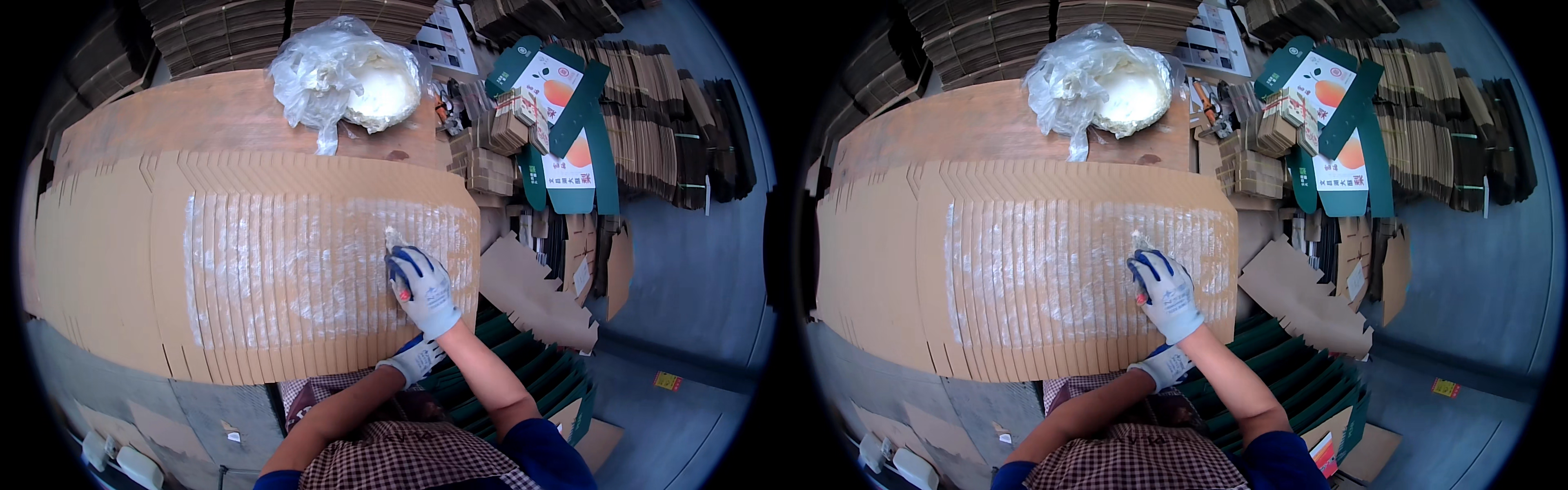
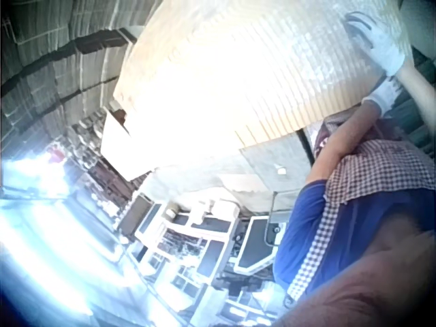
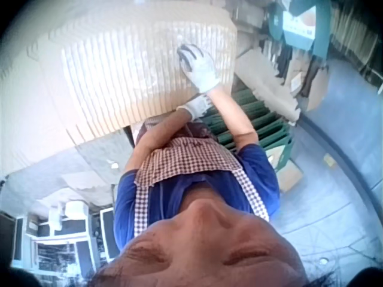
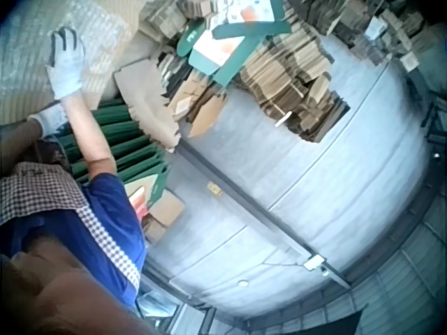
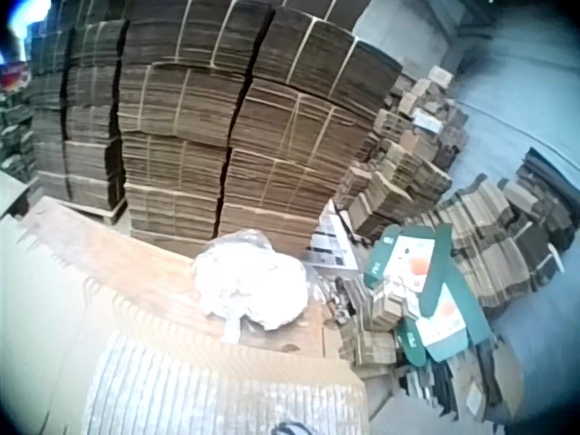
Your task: The person aligns a stack of flat cardboard sheets on a workbench, then uses a brush to apply a white adhesive in parallel lines across the surface of one sheet. The person continues spreading the glue evenly over the sheet and then walks away from the workbench.
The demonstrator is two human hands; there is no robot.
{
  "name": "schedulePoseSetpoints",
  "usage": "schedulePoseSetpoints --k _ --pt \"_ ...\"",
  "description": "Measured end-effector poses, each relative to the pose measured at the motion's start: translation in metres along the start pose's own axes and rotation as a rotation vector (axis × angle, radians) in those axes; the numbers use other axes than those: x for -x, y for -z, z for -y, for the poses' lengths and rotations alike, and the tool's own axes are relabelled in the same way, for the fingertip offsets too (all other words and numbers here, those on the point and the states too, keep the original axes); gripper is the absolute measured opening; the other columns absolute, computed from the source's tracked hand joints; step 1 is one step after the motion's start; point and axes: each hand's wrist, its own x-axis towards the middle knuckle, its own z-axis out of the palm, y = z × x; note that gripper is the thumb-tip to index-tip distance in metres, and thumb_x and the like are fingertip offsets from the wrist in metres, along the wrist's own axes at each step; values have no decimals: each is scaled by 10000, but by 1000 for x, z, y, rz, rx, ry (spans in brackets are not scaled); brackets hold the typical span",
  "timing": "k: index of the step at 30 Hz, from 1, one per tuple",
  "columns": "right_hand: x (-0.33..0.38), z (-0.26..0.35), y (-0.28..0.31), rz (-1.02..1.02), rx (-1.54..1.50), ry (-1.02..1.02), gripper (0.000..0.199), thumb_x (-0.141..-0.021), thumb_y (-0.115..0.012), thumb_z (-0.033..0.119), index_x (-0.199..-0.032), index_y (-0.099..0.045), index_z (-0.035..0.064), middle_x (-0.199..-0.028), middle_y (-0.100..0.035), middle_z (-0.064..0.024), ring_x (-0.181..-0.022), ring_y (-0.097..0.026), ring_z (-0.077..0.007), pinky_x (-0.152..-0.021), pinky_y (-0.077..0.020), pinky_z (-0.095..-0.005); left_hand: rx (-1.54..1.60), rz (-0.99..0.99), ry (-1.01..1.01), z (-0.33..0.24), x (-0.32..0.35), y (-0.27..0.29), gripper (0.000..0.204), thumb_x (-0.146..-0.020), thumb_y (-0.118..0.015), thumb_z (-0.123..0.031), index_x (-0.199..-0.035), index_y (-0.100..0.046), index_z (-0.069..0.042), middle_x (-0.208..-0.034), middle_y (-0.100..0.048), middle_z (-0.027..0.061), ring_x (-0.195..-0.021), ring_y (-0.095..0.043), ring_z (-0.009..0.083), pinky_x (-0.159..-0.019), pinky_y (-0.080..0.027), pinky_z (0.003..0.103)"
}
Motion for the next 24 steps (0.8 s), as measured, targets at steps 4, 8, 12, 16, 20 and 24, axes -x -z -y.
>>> schedulePoseSetpoints --k 4,8,12,16,20,24 --pt "12 -38 0 -85 66 -316 377 -816 -659 38 -1192 -638 42 -1211 -651 -167 -1114 -624 -366 -960 -514 -422 -53 89 -52 7 6 48 568 -930 -512 -386 -1446 -506 -147 -1548 -414 121 -1460 -334 312 -1247 -176 488" --pt "16 -10 18 -88 56 -291 379 -809 -659 38 -1188 -635 35 -1237 -630 -176 -1143 -606 -378 -959 -514 -428 320 65 11 7 4 36 558 -944 -490 -379 -1449 -502 -140 -1562 -396 120 -1471 -319 312 -1248 -174 483" --pt "47 16 3 119 53 -133 440 -770 -690 53 -1205 -623 52 -1283 -596 -165 -1204 -572 -356 -999 -496 -439 716 -22 101 8 4 15 547 -958 -474 -356 -1457 -490 -134 -1574 -381 123 -1476 -310 317 -1247 -176 483" --pt "61 -39 4 1 134 -388 459 -752 -704 66 -1205 -627 61 -1283 -594 -154 -1194 -576 -344 -999 -494 -442 -29 170 -69 10 5 57 533 -978 -454 -323 -1474 -471 -131 -1581 -369 133 -1480 -305 316 -1246 -178 470" --pt "63 -12 12 -21 96 -302 461 -741 -696 54 -1198 -638 67 -1292 -590 -145 -1194 -581 -332 -972 -516 -432 253 149 16 12 3 40 495 -1018 -403 -244 -1498 -438 -124 -1581 -360 160 -1476 -314 304 -1242 -185 414" --pt "72 -27 3 51 123 -263 440 -757 -681 55 -1195 -641 70 -1304 -585 -143 -1197 -580 -331 -983 -512 -431 265 163 51 8 3 39 537 -1017 -449 -297 -1520 -394 -118 -1581 -364 147 -1475 -319 294 -1244 -177 434"
